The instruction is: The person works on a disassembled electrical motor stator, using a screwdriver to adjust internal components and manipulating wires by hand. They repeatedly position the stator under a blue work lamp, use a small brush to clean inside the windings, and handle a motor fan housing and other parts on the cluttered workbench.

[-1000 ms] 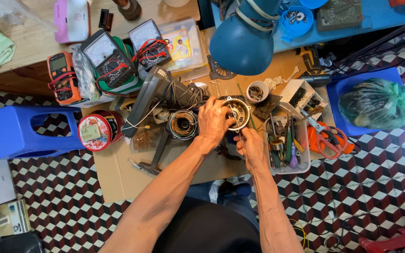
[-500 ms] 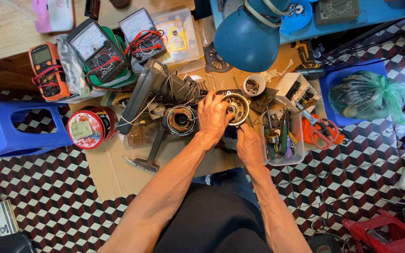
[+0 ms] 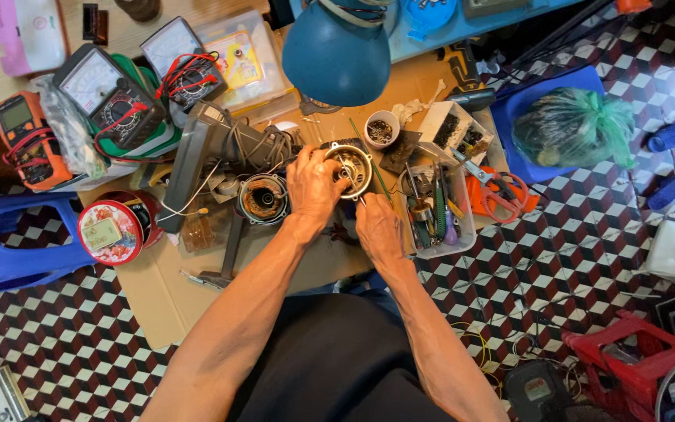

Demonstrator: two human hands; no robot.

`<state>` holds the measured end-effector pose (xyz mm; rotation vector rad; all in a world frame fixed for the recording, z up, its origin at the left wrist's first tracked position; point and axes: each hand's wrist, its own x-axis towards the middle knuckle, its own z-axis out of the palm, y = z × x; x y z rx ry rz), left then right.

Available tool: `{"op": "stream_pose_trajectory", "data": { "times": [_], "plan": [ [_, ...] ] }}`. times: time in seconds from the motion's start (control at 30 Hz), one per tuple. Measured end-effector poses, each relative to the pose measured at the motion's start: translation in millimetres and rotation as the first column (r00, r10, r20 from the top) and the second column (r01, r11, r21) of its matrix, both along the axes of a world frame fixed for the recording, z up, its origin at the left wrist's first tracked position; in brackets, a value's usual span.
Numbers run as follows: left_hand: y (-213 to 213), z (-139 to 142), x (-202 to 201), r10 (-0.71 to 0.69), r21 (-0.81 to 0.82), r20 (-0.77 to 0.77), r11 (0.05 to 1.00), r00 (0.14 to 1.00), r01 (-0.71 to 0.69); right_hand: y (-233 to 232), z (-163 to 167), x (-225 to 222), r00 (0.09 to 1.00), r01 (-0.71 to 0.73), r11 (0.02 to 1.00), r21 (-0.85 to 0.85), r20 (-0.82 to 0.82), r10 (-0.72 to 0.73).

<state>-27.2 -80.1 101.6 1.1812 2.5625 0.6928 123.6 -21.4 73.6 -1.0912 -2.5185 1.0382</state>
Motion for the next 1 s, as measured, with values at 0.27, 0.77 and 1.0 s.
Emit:
{"op": "stream_pose_trajectory", "data": {
  "times": [0.27,0.77,1.0],
  "plan": [
    [4,8,8,-0.013,-0.009,0.004,1.0,1.0,0.013,8,3,10,0.99,0.067,0.991,-0.116,-0.113,-0.08],
    [4,4,3,0.019,-0.03,0.029,0.999,0.999,-0.018,13,-6,9,0.997,0.058,0.965,-0.255,-0.037,-0.07],
    [4,7,-1,0.037,-0.024,0.049,0.999,0.998,-0.036,10,-3,7,0.992,0.074,0.962,-0.262,-0.079,-0.098]
  ]
}}
